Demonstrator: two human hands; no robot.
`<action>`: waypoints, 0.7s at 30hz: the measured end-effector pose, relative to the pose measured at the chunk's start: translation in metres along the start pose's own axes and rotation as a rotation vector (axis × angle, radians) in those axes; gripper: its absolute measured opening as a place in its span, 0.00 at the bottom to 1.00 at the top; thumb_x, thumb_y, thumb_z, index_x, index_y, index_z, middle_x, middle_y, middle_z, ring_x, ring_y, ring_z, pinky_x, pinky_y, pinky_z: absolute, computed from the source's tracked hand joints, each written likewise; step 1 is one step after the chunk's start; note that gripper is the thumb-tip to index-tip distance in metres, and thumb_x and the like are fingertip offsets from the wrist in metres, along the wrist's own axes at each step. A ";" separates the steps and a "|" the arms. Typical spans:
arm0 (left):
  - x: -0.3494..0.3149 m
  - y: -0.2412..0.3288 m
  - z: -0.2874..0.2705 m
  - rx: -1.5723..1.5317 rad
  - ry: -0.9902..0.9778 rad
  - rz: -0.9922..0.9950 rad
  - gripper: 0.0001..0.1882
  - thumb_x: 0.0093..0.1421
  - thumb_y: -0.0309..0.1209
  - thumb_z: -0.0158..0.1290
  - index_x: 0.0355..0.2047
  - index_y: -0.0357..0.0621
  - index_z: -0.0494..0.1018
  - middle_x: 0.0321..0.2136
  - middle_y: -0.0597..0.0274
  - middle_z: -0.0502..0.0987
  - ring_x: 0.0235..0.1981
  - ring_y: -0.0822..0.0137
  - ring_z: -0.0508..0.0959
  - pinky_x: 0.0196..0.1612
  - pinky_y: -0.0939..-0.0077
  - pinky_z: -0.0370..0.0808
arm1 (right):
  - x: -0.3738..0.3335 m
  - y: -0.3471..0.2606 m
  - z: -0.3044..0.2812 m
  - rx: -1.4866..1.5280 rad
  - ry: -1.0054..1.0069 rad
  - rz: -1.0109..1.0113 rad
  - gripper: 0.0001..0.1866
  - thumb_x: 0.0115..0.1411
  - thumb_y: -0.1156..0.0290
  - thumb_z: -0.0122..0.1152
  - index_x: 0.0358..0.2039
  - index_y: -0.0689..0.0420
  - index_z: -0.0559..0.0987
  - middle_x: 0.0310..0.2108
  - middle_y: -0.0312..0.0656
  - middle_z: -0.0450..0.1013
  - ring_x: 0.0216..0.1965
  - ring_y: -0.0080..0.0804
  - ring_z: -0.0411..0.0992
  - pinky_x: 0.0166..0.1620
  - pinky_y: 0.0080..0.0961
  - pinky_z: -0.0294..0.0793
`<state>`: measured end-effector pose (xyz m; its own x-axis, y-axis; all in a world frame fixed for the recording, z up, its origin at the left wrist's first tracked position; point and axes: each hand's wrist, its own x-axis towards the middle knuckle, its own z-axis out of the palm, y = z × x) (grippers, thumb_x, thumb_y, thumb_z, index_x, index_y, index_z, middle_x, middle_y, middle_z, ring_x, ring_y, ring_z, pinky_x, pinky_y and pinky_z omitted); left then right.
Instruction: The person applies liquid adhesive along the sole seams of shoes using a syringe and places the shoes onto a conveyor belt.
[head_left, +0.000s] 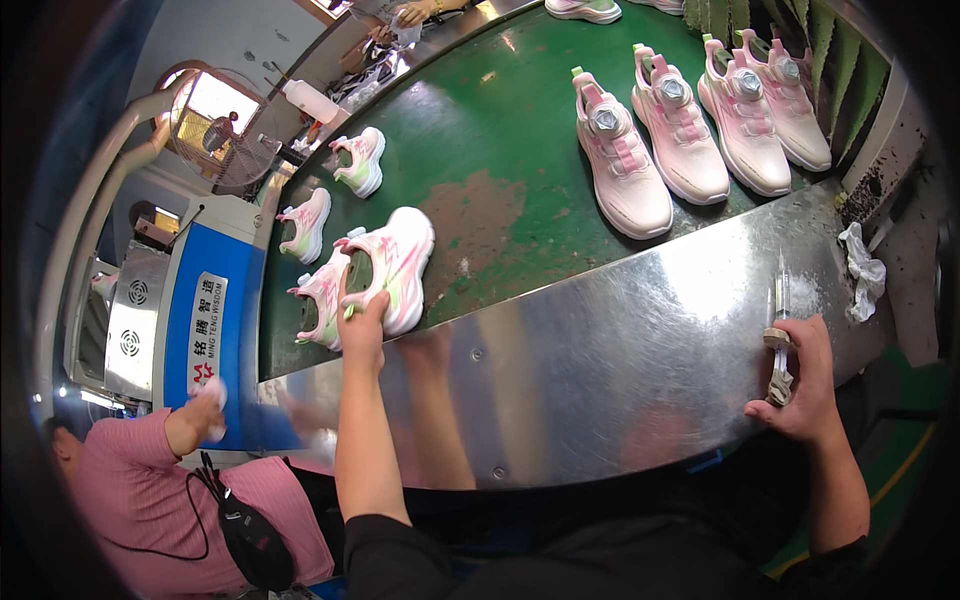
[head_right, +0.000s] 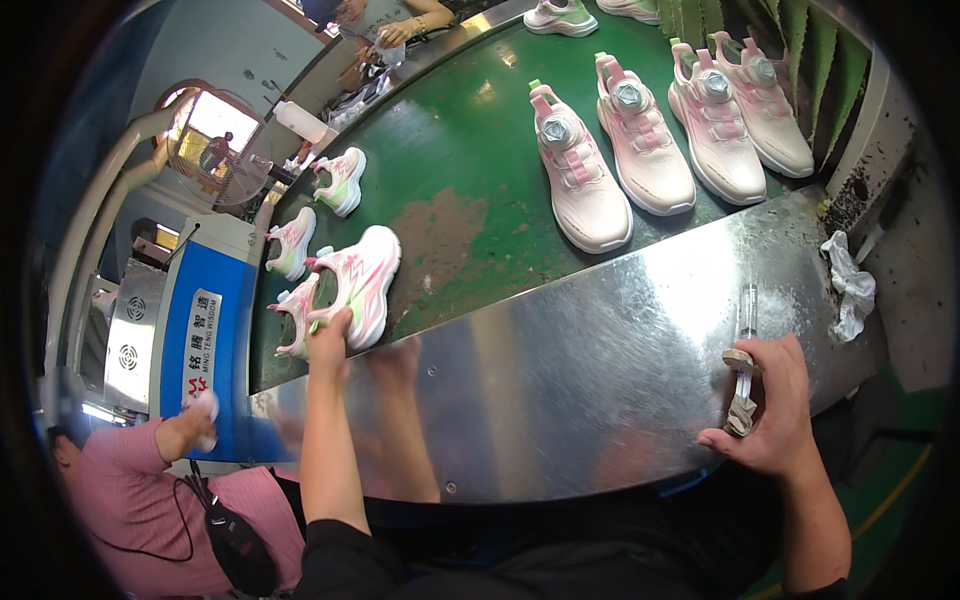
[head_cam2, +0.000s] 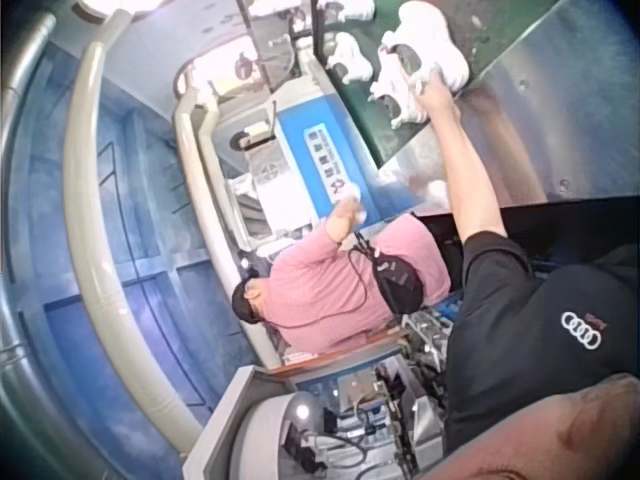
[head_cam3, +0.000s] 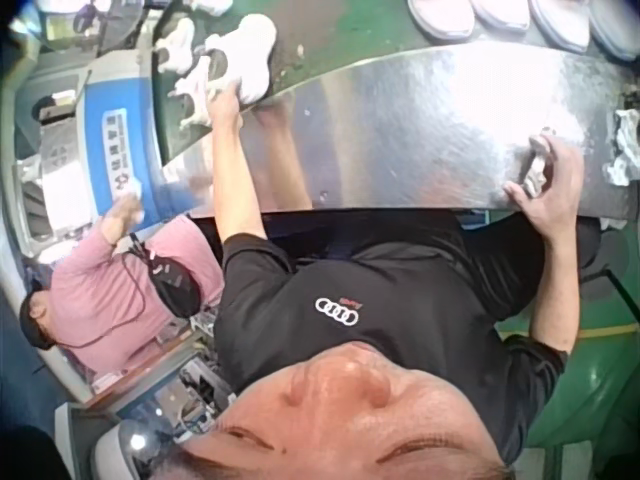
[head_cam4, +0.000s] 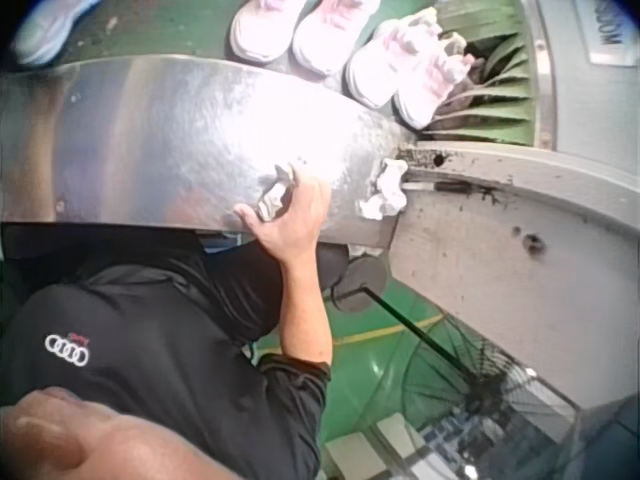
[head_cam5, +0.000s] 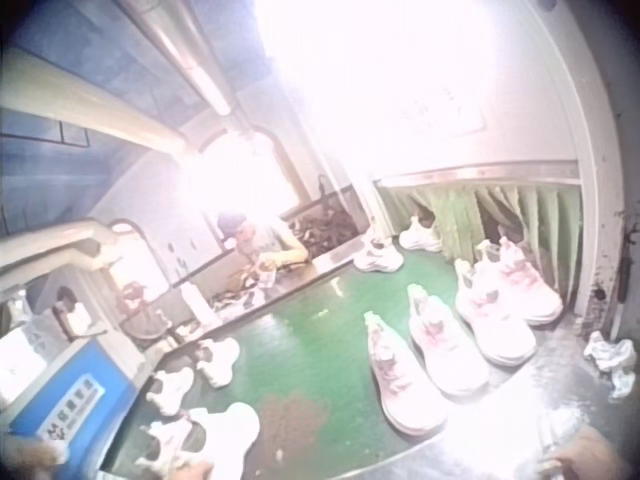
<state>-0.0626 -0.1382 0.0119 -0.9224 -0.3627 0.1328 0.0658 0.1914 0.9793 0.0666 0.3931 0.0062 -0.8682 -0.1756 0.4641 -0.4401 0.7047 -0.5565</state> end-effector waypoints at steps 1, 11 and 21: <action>-0.011 -0.004 -0.011 -0.044 -0.011 -0.079 0.38 0.50 0.19 0.55 0.62 0.40 0.55 0.54 0.55 0.67 0.53 0.64 0.69 0.55 0.73 0.66 | 0.000 0.000 0.001 0.003 -0.006 -0.004 0.43 0.38 0.41 0.71 0.44 0.62 0.69 0.35 0.43 0.66 0.33 0.37 0.61 0.38 0.30 0.63; -0.187 0.048 0.068 0.444 -0.423 0.418 0.43 0.44 0.37 0.64 0.58 0.31 0.57 0.49 0.47 0.63 0.51 0.56 0.67 0.52 0.69 0.67 | -0.025 -0.002 0.003 0.343 0.013 0.309 0.49 0.40 0.38 0.69 0.51 0.65 0.63 0.40 0.41 0.60 0.41 0.30 0.62 0.46 0.24 0.61; -0.059 0.010 0.085 -0.190 -0.364 -0.350 0.22 0.60 0.38 0.49 0.49 0.36 0.64 0.34 0.59 0.70 0.30 0.71 0.74 0.32 0.78 0.75 | -0.029 -0.035 -0.020 0.562 0.021 0.465 0.24 0.60 0.68 0.54 0.56 0.58 0.62 0.34 0.33 0.65 0.31 0.17 0.63 0.36 0.13 0.65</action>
<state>-0.0399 -0.0373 0.0009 -0.9716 -0.0290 -0.2350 -0.2328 -0.0647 0.9704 0.1121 0.3875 0.0263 -0.9919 0.0736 0.1036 -0.0830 0.2425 -0.9666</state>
